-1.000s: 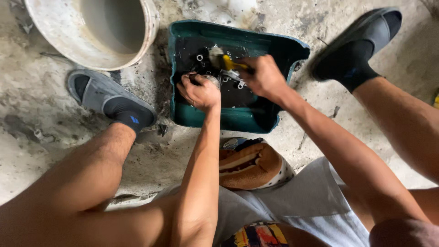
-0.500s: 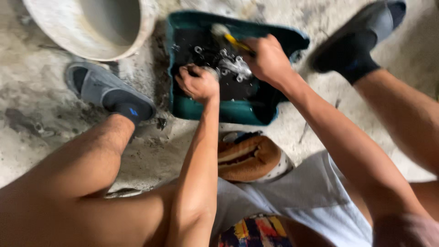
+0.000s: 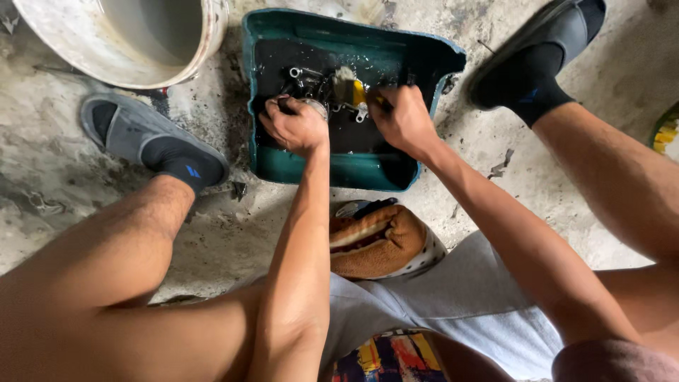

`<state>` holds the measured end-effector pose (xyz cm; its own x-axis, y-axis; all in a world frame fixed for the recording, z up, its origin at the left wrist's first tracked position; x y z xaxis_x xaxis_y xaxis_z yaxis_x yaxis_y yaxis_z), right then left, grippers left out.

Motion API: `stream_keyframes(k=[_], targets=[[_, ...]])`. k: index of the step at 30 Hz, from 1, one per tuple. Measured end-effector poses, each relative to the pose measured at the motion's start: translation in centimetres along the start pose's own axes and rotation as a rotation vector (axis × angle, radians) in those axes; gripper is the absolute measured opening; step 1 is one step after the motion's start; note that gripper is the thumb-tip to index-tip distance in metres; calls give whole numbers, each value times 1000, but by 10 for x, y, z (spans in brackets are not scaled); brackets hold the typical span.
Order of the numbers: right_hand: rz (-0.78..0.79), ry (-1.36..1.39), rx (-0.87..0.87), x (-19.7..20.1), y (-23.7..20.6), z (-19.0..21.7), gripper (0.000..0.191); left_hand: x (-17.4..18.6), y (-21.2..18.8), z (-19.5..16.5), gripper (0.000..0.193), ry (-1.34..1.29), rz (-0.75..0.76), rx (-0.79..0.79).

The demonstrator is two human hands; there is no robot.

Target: The person scrubs a greasy mechanical part with a brush and water on the floor, then places it in a green tray and continues scrubbing with a yellow-handled brush. The part is repeatedly rinsed and scrubbed throughout the clip.

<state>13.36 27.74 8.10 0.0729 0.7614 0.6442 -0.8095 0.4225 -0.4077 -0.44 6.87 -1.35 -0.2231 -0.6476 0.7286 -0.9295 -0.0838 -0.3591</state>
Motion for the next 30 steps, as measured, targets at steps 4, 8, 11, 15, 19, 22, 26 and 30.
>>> stream_keyframes(k=[4, 8, 11, 15, 19, 22, 26, 30], targets=[[13, 31, -86, -6, 1, -7, 18, 13, -2, -7, 40, 7, -113, -44], [-36, 87, -103, 3, 1, -10, 25, 0, 0, 2, 26, -19, 1, 25], [-25, 84, -67, 8, -9, -7, 25, 4, -1, 0, 26, -31, -23, 1], [78, -2, -183, 6, -23, -22, 26, 4, -1, 6, 28, -20, -16, 78], [55, 42, -99, -3, -25, -11, 26, 5, -1, 3, 25, -21, -26, 28], [75, 46, -131, -11, -33, -13, 27, 11, -2, -3, 36, -9, -80, -44], [141, -9, -201, -9, -47, -25, 27, 6, 0, 7, 41, 36, 4, 91], [16, -80, -31, -3, -40, -4, 23, 9, -2, -1, 45, 1, -28, 9]])
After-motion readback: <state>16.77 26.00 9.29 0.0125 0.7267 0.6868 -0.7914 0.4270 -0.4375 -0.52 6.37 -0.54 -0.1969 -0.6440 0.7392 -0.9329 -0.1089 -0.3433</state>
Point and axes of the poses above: each hand's wrist, its own y-axis towards the middle knuckle, its own x-axis out of the back of the hand, z = x × y, the point moved 10 cm from there along y, towards the middle knuckle, and after that the axes turned 5 degrees about z, right-handed, at the moved point
